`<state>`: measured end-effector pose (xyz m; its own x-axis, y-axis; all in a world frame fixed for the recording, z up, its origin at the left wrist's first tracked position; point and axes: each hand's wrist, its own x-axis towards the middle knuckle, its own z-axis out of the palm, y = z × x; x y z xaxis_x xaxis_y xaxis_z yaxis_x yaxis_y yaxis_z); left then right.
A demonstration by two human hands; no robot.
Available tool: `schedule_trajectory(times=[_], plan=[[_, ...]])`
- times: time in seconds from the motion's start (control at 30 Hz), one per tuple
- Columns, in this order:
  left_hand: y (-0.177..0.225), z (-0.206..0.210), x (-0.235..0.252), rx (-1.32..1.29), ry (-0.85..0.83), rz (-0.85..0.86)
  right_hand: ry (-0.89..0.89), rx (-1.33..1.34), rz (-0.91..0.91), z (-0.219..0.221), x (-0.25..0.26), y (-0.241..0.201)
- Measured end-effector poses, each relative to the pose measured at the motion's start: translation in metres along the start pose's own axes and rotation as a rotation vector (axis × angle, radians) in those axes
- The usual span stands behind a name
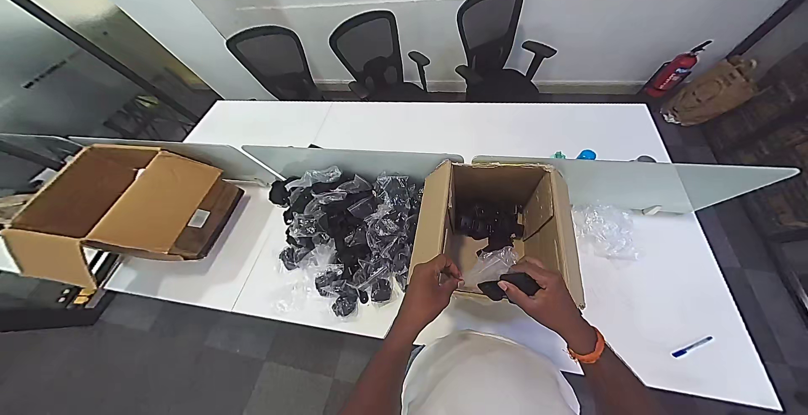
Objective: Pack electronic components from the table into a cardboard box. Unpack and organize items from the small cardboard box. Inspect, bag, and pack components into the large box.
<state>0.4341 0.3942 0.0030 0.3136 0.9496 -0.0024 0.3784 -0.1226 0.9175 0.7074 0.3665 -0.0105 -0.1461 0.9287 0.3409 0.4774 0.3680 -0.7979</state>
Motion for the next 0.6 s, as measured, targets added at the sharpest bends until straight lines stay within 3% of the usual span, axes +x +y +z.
schedule_trajectory(times=[0.37, 0.6], plan=[[-0.0034, 0.0036, 0.0041, 0.044, 0.013, -0.034, -0.038, -0.081, -0.034, 0.0025, 0.0029, -0.0022], [0.0002, -0.0036, 0.0035, -0.023, -0.085, -0.009, -0.071, -0.110, -0.032, 0.0030, 0.0050, -0.0016]])
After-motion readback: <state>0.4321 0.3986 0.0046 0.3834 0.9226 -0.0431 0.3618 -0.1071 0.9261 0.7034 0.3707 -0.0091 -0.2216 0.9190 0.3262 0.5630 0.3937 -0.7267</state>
